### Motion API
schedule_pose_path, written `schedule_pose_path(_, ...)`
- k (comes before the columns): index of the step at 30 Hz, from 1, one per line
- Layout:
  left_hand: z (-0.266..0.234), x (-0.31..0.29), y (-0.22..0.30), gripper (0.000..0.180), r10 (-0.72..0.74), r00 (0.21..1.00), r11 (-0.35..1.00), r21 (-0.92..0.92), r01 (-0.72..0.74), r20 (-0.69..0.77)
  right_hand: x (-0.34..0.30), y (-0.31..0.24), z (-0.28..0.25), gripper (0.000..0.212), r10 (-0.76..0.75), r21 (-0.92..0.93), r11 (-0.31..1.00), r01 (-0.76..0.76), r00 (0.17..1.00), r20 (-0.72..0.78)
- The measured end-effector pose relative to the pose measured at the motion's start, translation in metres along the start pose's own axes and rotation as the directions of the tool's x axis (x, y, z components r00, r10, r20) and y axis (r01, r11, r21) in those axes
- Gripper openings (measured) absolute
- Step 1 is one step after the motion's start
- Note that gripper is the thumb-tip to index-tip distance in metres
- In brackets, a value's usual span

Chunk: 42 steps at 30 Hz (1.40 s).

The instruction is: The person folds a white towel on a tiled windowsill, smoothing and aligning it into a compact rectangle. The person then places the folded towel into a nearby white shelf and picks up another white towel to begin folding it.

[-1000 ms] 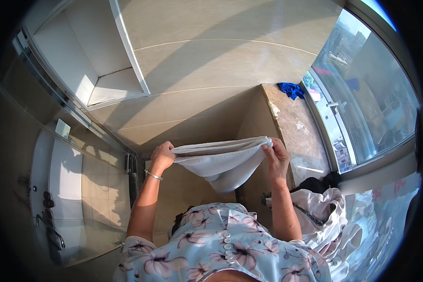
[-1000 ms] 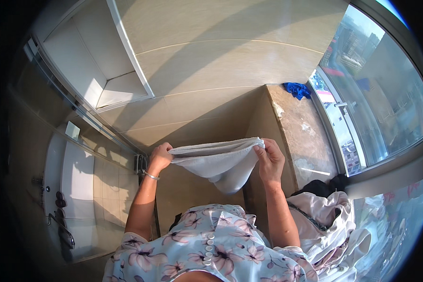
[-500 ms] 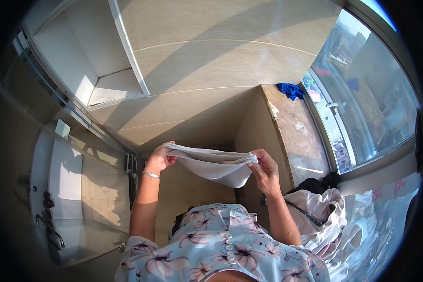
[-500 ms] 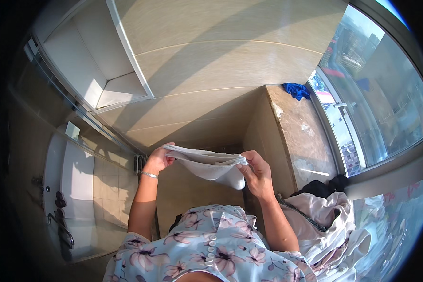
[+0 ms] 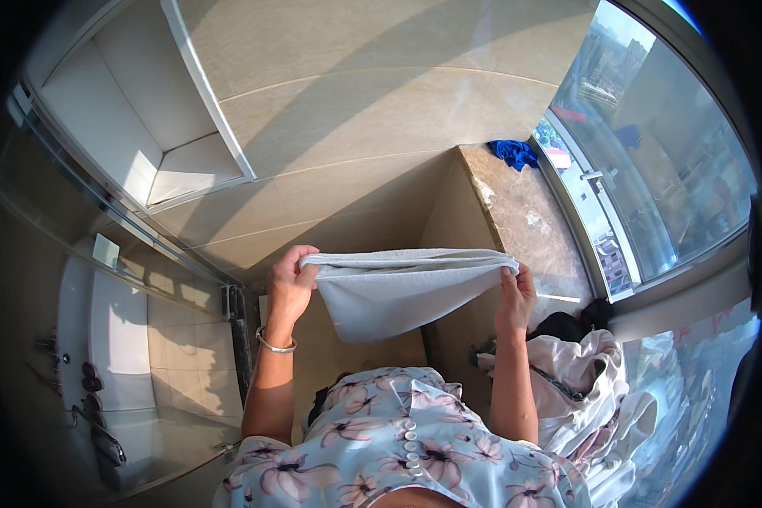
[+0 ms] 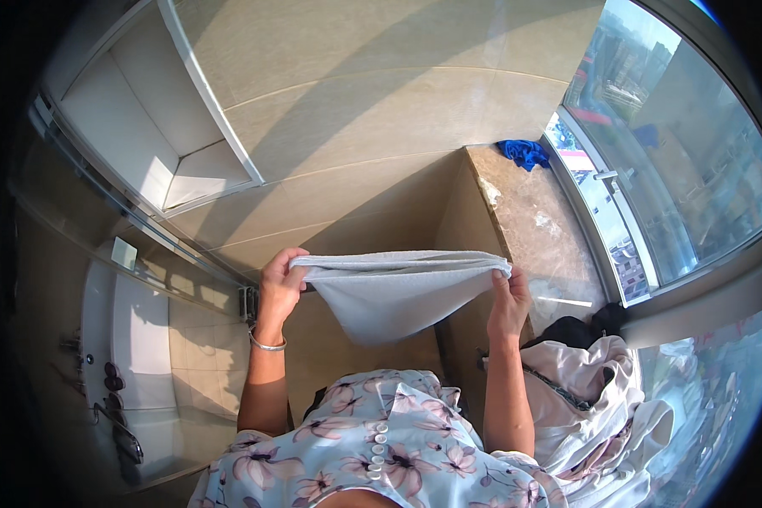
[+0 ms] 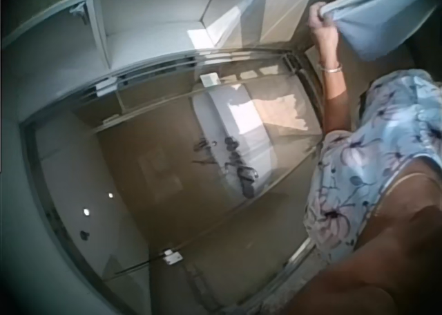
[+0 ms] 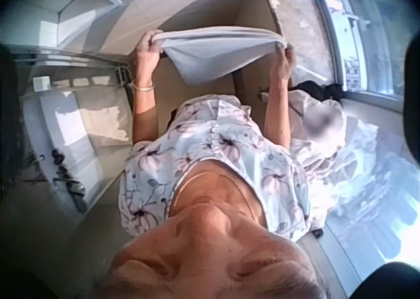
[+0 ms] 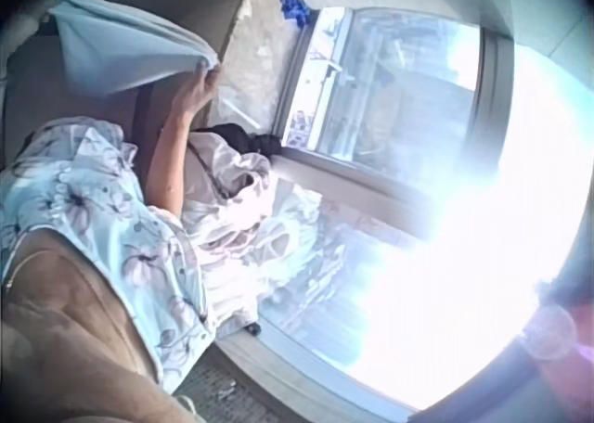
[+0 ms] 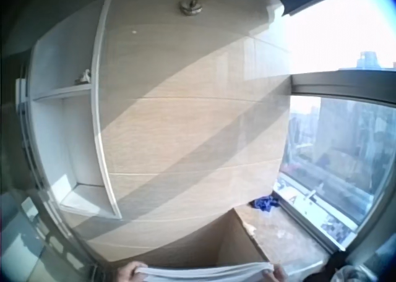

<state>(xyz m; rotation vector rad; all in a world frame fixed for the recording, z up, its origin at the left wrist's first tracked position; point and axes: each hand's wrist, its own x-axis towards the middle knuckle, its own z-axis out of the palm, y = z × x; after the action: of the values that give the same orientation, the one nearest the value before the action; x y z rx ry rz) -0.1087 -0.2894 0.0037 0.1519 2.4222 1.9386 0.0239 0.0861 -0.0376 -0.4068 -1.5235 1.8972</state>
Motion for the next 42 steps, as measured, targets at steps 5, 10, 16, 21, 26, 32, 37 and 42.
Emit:
schedule_pose_path(5, -0.022, -0.012, 0.017, 0.014, 0.091, 0.987, 0.941, 0.336, -0.042, -0.133, -0.032, -0.032, 0.015, 0.016, -0.018, -0.028, 0.999, 0.024, 0.981, 0.191)
schedule_pose_path(10, -0.048, -0.009, 0.004, 0.013, 0.131, 0.962, 0.892, 0.452, -0.008, -0.241, -0.08, -0.097, 0.038, 0.02, -0.158, -0.007, 0.978, 0.208, 0.763, 0.627)
schedule_pose_path(16, -0.043, -0.01, -0.013, 0.007, 0.101, 0.974, 0.96, 0.276, -0.042, -0.203, -0.102, -0.132, 0.053, 0.019, -0.242, 0.151, 0.965, 0.215, 0.503, 0.83)
schedule_pose_path(21, -0.019, 0.012, -0.058, 0.01, 0.103, 0.994, 0.979, 0.181, -0.097, -0.023, -0.106, -0.133, 0.076, 0.02, -0.222, 0.142, 0.967, 0.212, 0.424, 0.878)
schedule_pose_path(26, 0.022, 0.048, -0.084, 0.012, 0.074, 0.995, 0.977, 0.195, -0.087, 0.073, -0.109, -0.131, 0.095, 0.026, -0.21, 0.123, 0.955, 0.271, 0.319, 0.924)
schedule_pose_path(32, 0.028, 0.065, -0.059, 0.012, 0.11, 0.99, 0.985, 0.121, -0.12, 0.089, -0.109, -0.133, 0.083, 0.024, -0.209, 0.082, 0.943, 0.321, 0.385, 0.899)
schedule_pose_path(37, 0.018, 0.05, -0.031, 0.014, 0.018, 0.981, 0.986, 0.16, -0.049, 0.194, -0.117, -0.132, 0.072, 0.022, -0.205, 0.047, 0.946, 0.319, 0.482, 0.852)
schedule_pose_path(42, 0.016, -0.005, -0.002, 0.018, 0.171, 0.966, 0.927, 0.3, -0.225, 0.196, -0.12, -0.126, 0.066, 0.023, -0.197, 0.023, 0.95, 0.311, 0.542, 0.817)
